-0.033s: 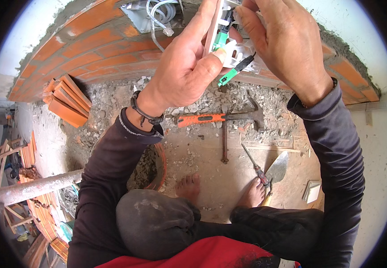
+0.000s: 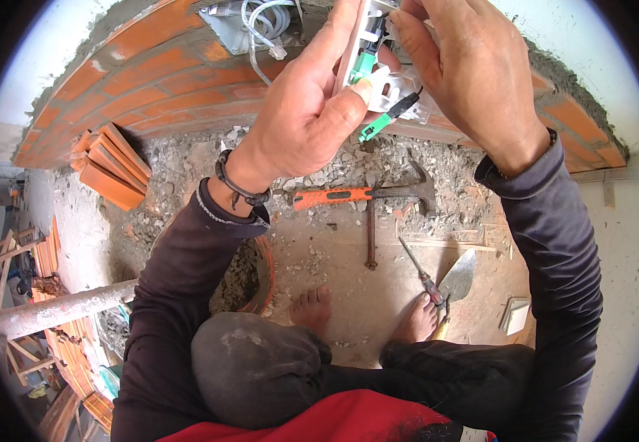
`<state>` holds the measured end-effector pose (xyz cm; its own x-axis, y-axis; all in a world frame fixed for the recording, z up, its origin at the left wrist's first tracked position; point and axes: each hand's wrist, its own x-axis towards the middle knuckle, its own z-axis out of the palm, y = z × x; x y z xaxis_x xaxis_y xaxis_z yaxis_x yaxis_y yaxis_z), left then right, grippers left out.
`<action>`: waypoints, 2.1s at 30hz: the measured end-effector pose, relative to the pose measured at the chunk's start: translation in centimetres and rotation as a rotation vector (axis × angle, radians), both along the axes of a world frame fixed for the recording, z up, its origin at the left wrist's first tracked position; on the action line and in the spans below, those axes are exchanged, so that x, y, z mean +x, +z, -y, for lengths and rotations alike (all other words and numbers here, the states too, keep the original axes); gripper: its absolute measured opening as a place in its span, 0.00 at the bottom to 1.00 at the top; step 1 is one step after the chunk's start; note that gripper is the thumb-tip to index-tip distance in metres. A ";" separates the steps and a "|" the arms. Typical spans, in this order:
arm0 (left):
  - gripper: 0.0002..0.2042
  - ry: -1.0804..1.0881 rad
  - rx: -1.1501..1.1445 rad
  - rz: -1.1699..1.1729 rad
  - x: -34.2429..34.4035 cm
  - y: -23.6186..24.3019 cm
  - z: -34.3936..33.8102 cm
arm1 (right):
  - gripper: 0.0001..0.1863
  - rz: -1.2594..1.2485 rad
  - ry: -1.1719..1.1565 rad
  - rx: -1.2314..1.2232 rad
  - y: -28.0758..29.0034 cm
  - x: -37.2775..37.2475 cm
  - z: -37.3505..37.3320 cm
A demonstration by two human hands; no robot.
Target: The person connects wires to an electrical outlet component and secures them using a screwdriver within a wall-mounted box.
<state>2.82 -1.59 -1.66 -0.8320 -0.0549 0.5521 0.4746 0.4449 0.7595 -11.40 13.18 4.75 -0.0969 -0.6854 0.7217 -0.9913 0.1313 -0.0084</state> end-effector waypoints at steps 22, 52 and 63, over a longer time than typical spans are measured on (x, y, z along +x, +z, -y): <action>0.35 -0.016 -0.058 -0.066 -0.6 -0.5 0.8 | 0.14 0.010 0.336 0.012 0.5 -0.6 -1.0; 0.33 -0.084 0.205 0.023 0.1 -0.6 -0.9 | 0.17 0.148 0.460 0.102 1.0 -1.5 -0.7; 0.30 -0.018 0.383 0.006 -0.3 0.2 -1.1 | 0.09 0.192 0.292 -0.143 1.7 0.8 -0.8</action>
<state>2.51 -0.45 -1.47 -0.8376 -0.2416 0.4899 0.4751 0.1202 0.8717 -10.57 14.01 6.40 -0.0551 -0.5974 0.8000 -0.9655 -0.1725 -0.1953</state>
